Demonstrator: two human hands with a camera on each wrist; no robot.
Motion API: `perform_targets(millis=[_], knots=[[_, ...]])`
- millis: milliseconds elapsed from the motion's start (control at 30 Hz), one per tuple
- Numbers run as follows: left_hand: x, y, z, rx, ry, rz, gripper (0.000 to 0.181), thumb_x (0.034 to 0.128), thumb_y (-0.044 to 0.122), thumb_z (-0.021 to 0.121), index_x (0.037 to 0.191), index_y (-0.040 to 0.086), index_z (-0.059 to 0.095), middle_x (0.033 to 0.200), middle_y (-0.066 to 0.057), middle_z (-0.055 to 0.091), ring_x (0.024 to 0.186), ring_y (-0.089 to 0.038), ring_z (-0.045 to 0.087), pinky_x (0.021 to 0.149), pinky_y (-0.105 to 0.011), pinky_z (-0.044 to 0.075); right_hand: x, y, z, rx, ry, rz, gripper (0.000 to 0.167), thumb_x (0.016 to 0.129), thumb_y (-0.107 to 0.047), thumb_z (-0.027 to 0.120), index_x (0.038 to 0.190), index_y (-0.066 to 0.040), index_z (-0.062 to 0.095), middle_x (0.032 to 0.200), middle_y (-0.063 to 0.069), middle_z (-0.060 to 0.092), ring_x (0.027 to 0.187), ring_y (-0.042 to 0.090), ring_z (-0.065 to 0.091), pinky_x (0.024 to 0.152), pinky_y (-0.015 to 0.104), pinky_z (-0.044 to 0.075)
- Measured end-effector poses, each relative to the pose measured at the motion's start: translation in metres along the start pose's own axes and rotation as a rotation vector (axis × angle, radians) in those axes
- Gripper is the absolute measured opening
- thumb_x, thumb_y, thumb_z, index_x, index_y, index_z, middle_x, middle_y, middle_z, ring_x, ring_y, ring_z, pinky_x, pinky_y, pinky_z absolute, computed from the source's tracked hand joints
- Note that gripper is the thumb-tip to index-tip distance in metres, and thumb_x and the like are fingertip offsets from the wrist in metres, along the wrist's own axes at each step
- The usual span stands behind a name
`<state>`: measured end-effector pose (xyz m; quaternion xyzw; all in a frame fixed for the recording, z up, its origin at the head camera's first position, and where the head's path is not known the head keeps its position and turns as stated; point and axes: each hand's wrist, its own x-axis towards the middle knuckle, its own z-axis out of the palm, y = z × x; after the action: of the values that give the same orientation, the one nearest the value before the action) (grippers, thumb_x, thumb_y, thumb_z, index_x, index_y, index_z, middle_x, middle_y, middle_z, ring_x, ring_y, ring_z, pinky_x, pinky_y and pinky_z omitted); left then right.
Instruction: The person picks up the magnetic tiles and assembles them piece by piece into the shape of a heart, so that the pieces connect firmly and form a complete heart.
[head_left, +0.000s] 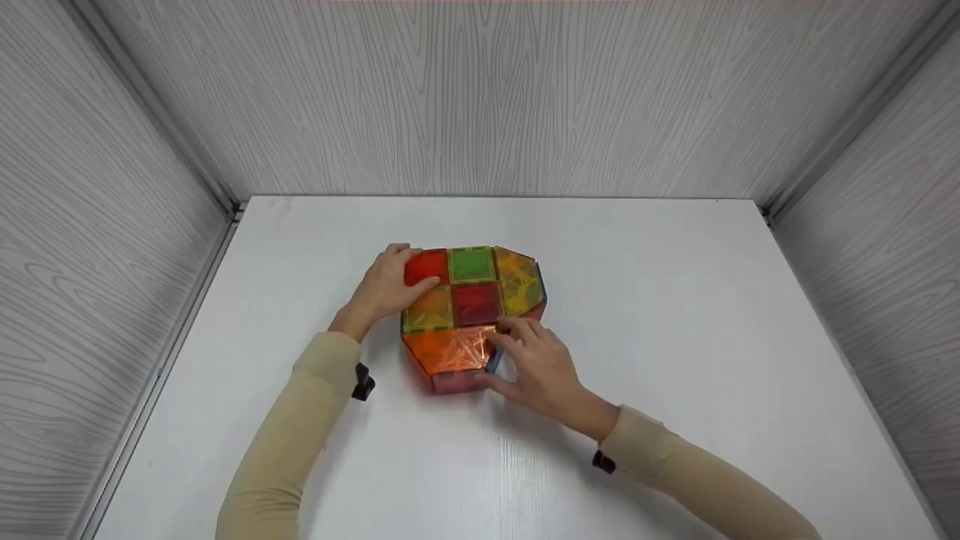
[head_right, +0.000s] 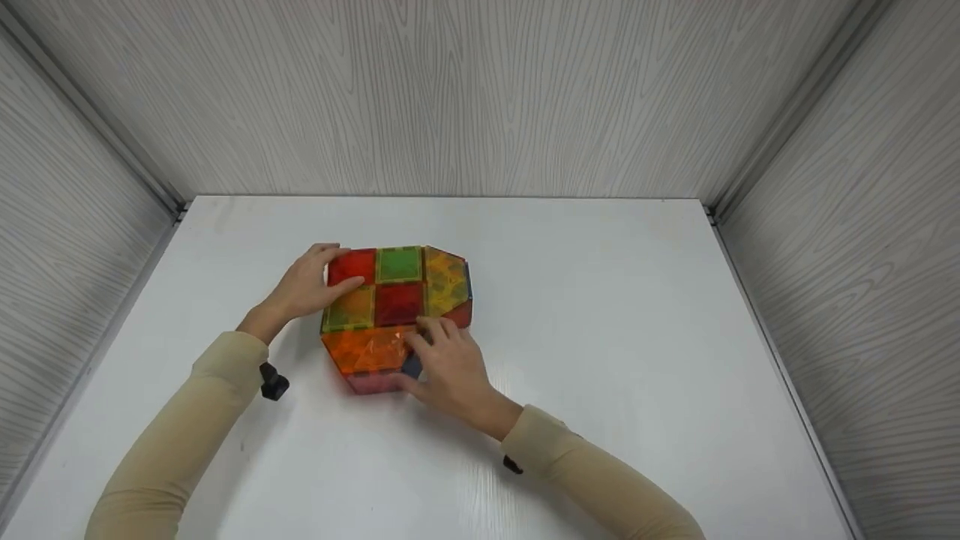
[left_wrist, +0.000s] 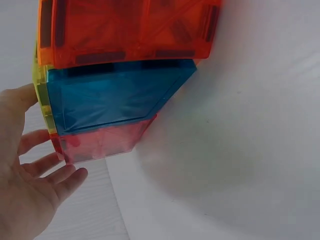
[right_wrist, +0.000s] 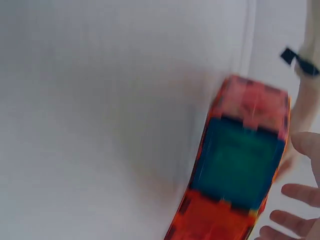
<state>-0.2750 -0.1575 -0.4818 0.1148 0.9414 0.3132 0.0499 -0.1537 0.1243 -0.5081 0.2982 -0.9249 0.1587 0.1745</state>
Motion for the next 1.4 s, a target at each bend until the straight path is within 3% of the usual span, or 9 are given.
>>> perform_targets(millis=[167, 300, 600, 800, 1033, 1200, 1400], knots=[[0.01, -0.002, 0.002, -0.024, -0.016, -0.013, 0.075, 0.0994, 0.051, 0.068, 0.155, 0.005, 0.047, 0.156, -0.022, 0.047, 0.144, -0.041, 0.047, 0.124, -0.057, 0.04, 0.005, -0.024, 0.012, -0.153, -0.057, -0.004, 0.078, 0.083, -0.076, 0.073, 0.137, -0.02, 0.065, 0.139, 0.007, 0.062, 0.123, 0.027, 0.059, 0.095, 0.042, 0.061], [0.011, -0.003, 0.002, -0.035, -0.017, -0.013, 0.076, 0.0984, 0.051, 0.069, 0.155, 0.005, 0.049, 0.153, -0.021, 0.049, 0.141, -0.04, 0.049, 0.122, -0.056, 0.042, 0.008, -0.031, 0.016, -0.201, -0.084, 0.042, 0.078, 0.083, -0.075, 0.074, 0.138, -0.021, 0.062, 0.137, 0.005, 0.059, 0.123, 0.027, 0.057, 0.096, 0.042, 0.061], [0.0, -0.003, 0.002, 0.01, -0.025, -0.008, 0.077, 0.099, 0.054, 0.067, 0.155, 0.005, 0.048, 0.149, -0.021, 0.05, 0.138, -0.04, 0.049, 0.12, -0.056, 0.044, 0.006, -0.009, 0.009, -0.118, -0.133, 0.041, 0.073, 0.082, -0.064, 0.082, 0.139, -0.021, 0.065, 0.14, 0.005, 0.061, 0.125, 0.027, 0.058, 0.102, 0.043, 0.059], [-0.023, 0.001, 0.007, 0.083, 0.017, -0.014, 0.079, 0.0992, 0.055, 0.066, 0.155, 0.002, 0.048, 0.143, -0.024, 0.054, 0.129, -0.04, 0.053, 0.113, -0.055, 0.05, -0.002, 0.023, -0.004, -0.08, -0.103, 0.033, 0.07, 0.082, -0.055, 0.085, 0.139, -0.019, 0.068, 0.141, 0.008, 0.064, 0.128, 0.031, 0.061, 0.104, 0.048, 0.057], [-0.049, 0.012, 0.017, 0.169, 0.098, -0.025, 0.08, 0.1, 0.058, 0.063, 0.149, -0.004, 0.052, 0.135, -0.027, 0.058, 0.121, -0.04, 0.059, 0.103, -0.054, 0.057, -0.007, 0.056, -0.016, -0.041, -0.059, 0.088, 0.062, 0.079, -0.039, 0.09, 0.135, -0.02, 0.072, 0.134, 0.008, 0.067, 0.123, 0.031, 0.064, 0.099, 0.048, 0.06], [-0.047, 0.015, 0.016, 0.178, 0.083, -0.033, 0.077, 0.099, 0.057, 0.065, 0.149, 0.0, 0.054, 0.136, -0.025, 0.057, 0.122, -0.039, 0.06, 0.103, -0.053, 0.058, -0.012, 0.054, -0.014, 0.015, -0.034, 0.045, 0.064, 0.078, -0.048, 0.09, 0.132, -0.018, 0.074, 0.132, 0.007, 0.067, 0.12, 0.03, 0.065, 0.098, 0.046, 0.059], [-0.033, 0.011, 0.01, 0.153, 0.032, 0.044, 0.07, 0.1, 0.053, 0.066, 0.15, 0.006, 0.056, 0.142, -0.024, 0.055, 0.129, -0.04, 0.056, 0.114, -0.055, 0.05, -0.014, 0.031, -0.007, 0.019, 0.01, -0.075, 0.056, 0.084, -0.051, 0.086, 0.126, -0.017, 0.075, 0.129, 0.006, 0.069, 0.115, 0.026, 0.065, 0.096, 0.041, 0.06]])
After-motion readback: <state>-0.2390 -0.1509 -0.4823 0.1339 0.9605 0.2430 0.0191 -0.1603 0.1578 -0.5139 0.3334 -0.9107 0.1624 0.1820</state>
